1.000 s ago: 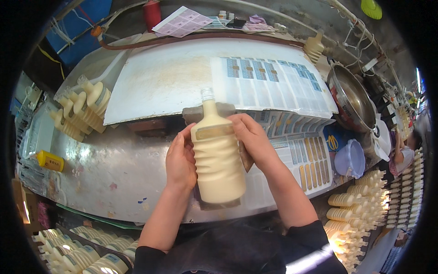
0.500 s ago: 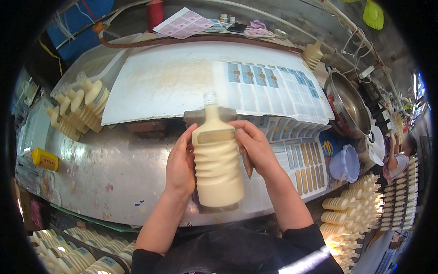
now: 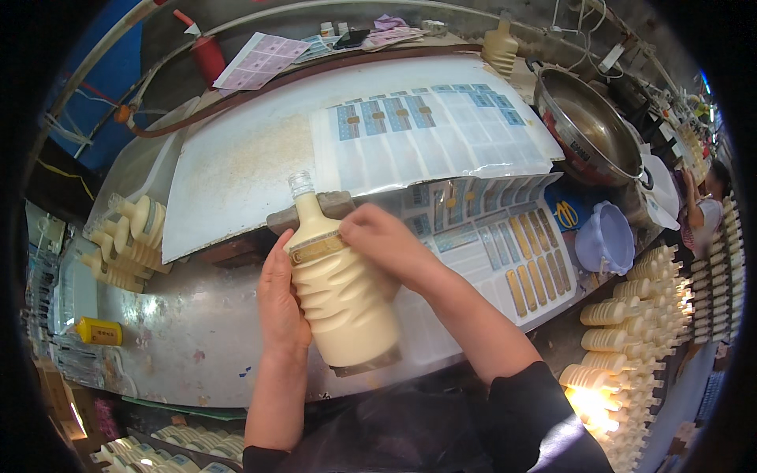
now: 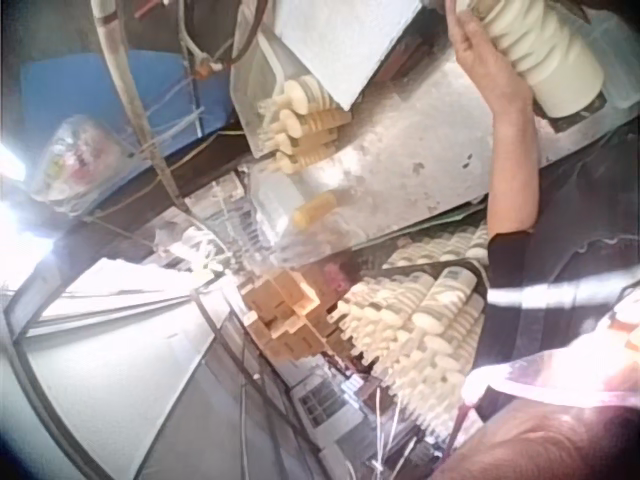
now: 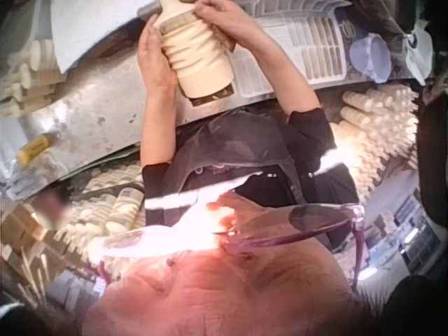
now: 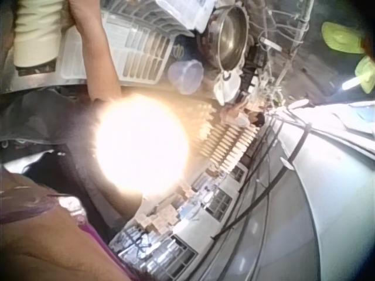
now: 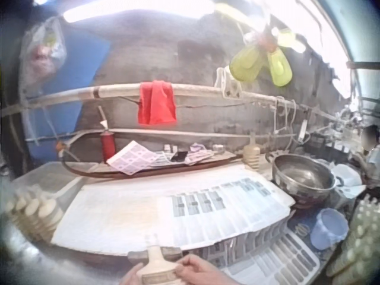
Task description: The person applies adhesive labels to cream-colored plastic bottles at a workbench. They peel each label from a sheet, position it on the bottle, and smooth it down, repeating the process for multiple bottles.
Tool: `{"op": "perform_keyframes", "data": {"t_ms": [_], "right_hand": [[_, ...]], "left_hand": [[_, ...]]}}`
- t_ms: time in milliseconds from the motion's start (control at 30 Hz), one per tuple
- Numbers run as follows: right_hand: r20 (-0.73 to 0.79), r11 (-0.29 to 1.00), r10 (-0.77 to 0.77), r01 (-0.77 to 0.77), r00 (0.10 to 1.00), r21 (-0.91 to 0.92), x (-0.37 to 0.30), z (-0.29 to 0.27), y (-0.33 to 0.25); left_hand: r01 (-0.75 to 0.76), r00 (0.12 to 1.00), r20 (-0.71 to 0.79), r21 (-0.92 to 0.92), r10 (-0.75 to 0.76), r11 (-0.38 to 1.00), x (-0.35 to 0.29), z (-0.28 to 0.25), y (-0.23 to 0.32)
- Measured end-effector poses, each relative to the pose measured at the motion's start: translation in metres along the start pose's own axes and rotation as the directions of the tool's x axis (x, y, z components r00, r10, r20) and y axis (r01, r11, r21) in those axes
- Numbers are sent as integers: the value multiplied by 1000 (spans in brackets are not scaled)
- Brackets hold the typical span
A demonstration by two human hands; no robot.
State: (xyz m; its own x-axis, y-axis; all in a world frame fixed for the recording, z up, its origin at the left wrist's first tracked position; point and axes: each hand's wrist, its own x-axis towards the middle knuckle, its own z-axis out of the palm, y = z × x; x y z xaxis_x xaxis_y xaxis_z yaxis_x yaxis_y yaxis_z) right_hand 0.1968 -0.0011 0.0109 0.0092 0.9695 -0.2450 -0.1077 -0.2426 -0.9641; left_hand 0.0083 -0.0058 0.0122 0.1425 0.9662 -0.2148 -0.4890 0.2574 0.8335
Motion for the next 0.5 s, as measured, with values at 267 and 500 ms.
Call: {"op": "perform_keyframes", "data": {"t_ms": [267, 500], "right_hand": [[47, 1000, 16, -17, 999, 20, 0, -2, -1], [56, 999, 25, -26, 998, 26, 1, -3, -1]], "left_hand": [[-23, 997, -69, 37, 26, 999, 2, 1, -5], [-33, 997, -70, 35, 35, 999, 4, 1, -8]]}}
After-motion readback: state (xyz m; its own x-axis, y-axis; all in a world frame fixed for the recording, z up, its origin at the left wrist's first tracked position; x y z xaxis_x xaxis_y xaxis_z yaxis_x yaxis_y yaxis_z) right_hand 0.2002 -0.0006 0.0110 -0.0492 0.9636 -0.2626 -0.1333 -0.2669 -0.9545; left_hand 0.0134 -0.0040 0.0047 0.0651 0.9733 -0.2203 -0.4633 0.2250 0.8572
